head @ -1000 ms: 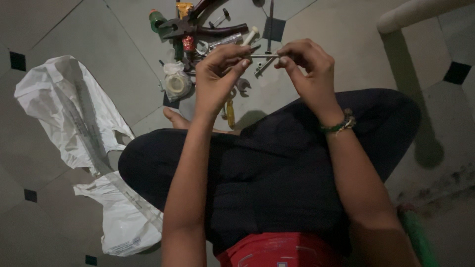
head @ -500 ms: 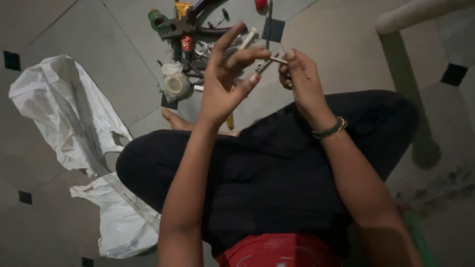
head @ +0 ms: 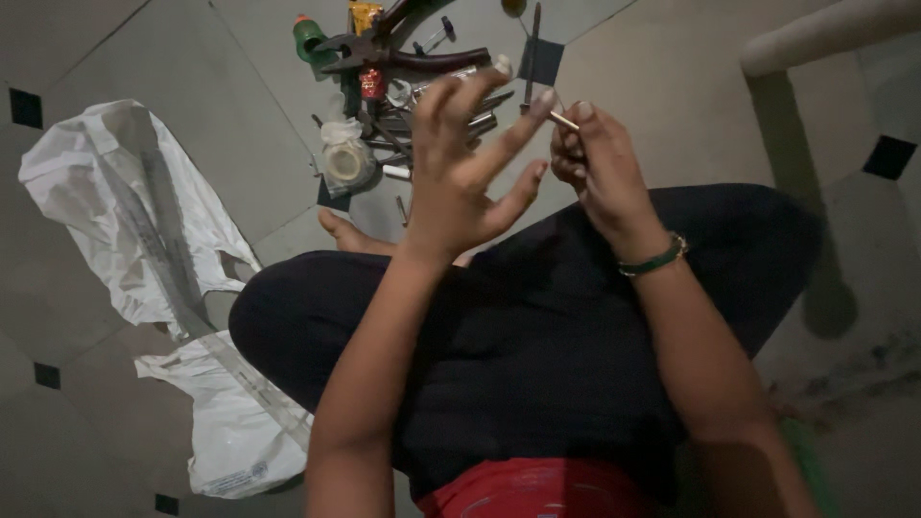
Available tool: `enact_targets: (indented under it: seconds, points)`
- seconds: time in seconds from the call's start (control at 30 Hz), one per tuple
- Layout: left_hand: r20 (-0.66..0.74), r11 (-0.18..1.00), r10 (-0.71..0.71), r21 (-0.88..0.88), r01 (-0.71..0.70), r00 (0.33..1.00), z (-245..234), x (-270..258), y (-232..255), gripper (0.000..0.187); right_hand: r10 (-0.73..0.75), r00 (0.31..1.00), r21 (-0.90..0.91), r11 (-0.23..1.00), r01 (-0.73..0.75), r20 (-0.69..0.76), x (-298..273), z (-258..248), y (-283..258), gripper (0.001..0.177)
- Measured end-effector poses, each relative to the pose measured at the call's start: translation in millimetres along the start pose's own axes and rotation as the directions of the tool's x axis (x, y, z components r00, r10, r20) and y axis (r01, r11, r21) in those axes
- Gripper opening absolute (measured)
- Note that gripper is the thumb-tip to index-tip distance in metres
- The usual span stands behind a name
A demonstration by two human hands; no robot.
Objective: The person sits on the floor and assembles small metal hardware components. They use a screwdriver to tighten a screw into a metal fitting, then attach a nut to the threaded end. The person handles various tools and parts scattered on the floor, including pliers and wrenches.
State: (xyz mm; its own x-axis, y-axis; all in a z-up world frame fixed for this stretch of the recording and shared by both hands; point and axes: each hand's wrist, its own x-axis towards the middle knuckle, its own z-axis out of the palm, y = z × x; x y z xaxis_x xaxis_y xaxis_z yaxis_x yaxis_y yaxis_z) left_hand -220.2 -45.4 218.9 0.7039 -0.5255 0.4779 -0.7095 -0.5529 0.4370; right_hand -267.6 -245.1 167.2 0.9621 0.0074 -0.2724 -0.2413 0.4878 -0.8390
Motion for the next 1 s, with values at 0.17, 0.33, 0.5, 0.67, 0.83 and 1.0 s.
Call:
enact_targets:
  seconds: [0.17,0.33,0.5,0.67,0.83,1.0]
  points:
    - [-0.004,0.925,0.196,0.331,-0.184,0.981,10.8,-8.1,-13.8,0.057,-0.006,1.0,0.17,0.985,0.003,0.019,-0.4,-2.4,-7.7,0.04]
    - [0.001,0.959,0.111,0.263,-0.108,0.994,13.6,-13.5,-12.4,0.054,-0.015,1.0,0.12,0.993,0.013,0.022,-0.8,-3.2,-12.4,0.041]
    - [0.021,0.922,0.197,0.336,-0.192,0.98,15.8,-10.4,-13.8,0.068,0.039,0.999,0.087,0.995,-0.038,-0.011,-1.5,0.1,-7.6,0.039]
    - [0.038,0.909,0.206,0.362,-0.205,0.978,16.4,-11.0,-18.5,0.066,0.014,1.0,0.094,0.995,-0.015,0.014,-2.2,-1.4,-8.7,0.041]
    - [0.075,0.981,0.11,0.153,-0.12,0.991,13.5,-5.3,-10.5,0.069,0.003,1.0,0.097,0.995,-0.005,0.018,-2.2,-1.3,-9.7,0.04]
    - [0.172,0.927,-0.082,-0.349,0.139,0.982,-0.8,1.9,2.3,0.066,0.027,0.999,0.106,0.994,-0.029,0.024,-0.4,-6.6,-5.4,0.039]
